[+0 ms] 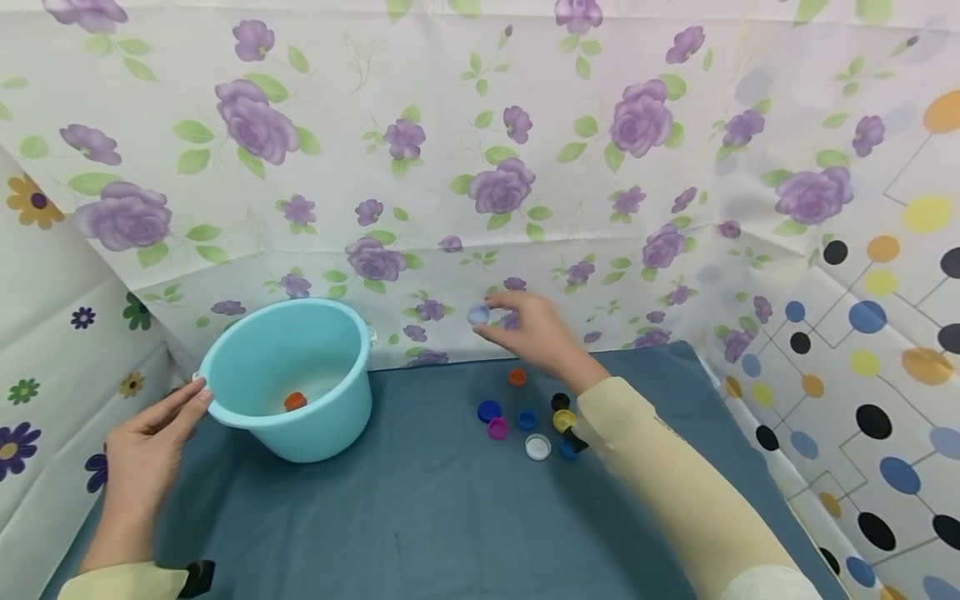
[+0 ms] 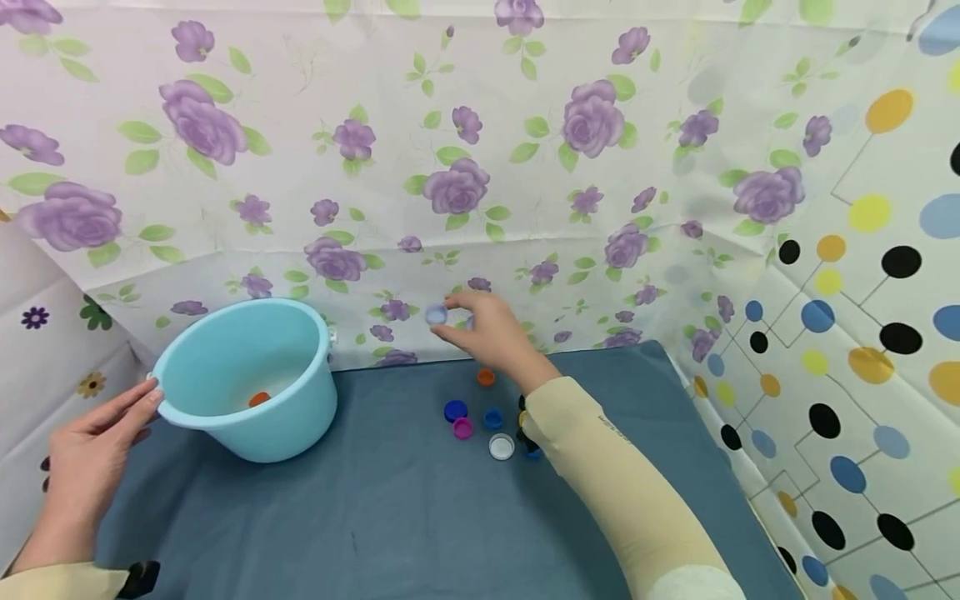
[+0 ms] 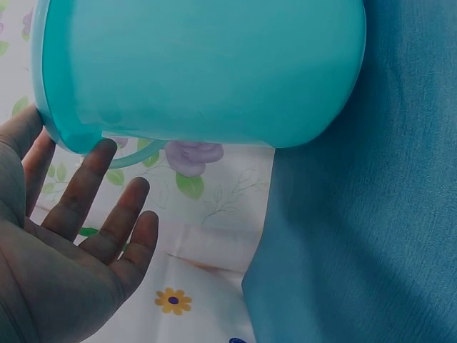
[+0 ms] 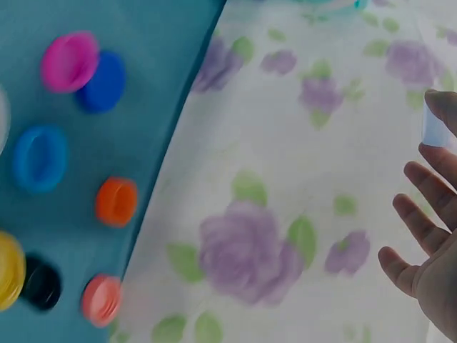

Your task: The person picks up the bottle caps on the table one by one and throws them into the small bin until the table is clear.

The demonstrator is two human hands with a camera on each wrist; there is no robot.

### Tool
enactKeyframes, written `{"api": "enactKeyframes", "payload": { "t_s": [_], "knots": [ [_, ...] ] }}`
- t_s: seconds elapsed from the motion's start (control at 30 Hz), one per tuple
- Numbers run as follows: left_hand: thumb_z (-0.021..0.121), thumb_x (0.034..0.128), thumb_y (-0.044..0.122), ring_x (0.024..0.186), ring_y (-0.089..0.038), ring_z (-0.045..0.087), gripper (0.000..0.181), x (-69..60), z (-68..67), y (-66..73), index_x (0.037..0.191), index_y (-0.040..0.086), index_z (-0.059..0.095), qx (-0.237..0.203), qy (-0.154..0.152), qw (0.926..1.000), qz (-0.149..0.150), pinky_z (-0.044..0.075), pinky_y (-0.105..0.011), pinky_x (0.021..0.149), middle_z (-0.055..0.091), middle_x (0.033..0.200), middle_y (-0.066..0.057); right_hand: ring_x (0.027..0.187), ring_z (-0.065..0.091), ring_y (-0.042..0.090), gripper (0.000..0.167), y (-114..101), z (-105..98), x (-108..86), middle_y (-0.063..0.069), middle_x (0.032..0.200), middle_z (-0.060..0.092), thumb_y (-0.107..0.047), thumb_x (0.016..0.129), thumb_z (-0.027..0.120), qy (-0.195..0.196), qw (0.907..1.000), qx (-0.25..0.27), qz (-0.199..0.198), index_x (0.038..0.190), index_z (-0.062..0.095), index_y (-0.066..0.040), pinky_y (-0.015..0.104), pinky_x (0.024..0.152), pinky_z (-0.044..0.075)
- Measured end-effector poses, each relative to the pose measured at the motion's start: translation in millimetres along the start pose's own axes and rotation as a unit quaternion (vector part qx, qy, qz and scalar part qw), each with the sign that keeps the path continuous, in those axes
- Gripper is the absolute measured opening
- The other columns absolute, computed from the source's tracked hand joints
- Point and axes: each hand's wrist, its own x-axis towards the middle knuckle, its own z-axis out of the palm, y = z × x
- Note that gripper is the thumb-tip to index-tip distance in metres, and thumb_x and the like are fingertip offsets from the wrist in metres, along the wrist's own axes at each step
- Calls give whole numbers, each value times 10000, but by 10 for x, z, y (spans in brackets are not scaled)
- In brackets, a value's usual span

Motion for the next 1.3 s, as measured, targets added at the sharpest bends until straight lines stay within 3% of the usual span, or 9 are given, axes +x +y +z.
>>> {"api": "enactKeyframes", "payload": {
  "t_s": [0.2,0.47,0.7,1.0,1.3],
  "knots": [
    [683,783,511,1218,48,471,520,-10,14,11,1265,348,575,96,-50,9999,48,458,-39,732,541,1276,245,1242,488,117,491,-304,147,169,-102,1291,570,-538,838,620,-76,9997,49,-225,1248,586,-270,380,1000,449],
    [694,777,504,1168,89,488,534,9,-64,44,1270,341,572,48,-36,10000,60,418,-12,622,544,1273,240,1186,535,73,493,-779,421,464,-82,1236,610,-540,829,628,-160,9976,417,-526,1218,608,-238,310,967,478],
    [703,772,497,1158,95,495,534,7,-34,0,1262,325,581,19,-55,9999,108,411,-6,582,566,1224,253,1195,523,69,499,-1129,622,620,-97,1240,596,-537,830,623,-494,9961,388,-619,1239,586,-254,258,923,491],
    [705,774,487,1042,151,512,529,-3,-8,3,1259,312,589,-46,2,9999,114,416,-9,583,576,1219,248,1229,484,35,487,-1440,923,727,-132,1258,574,-523,829,636,-1072,9919,491,-478,1245,580,-277,219,923,478],
    [706,772,488,1187,68,490,530,6,-6,-9,1262,328,582,-29,-42,10000,30,421,-15,590,559,1250,236,1199,491,-6,460,-1622,1185,778,-167,1234,581,-499,830,649,-1322,9887,371,-593,1233,596,-282,143,880,469]
  ]
}}
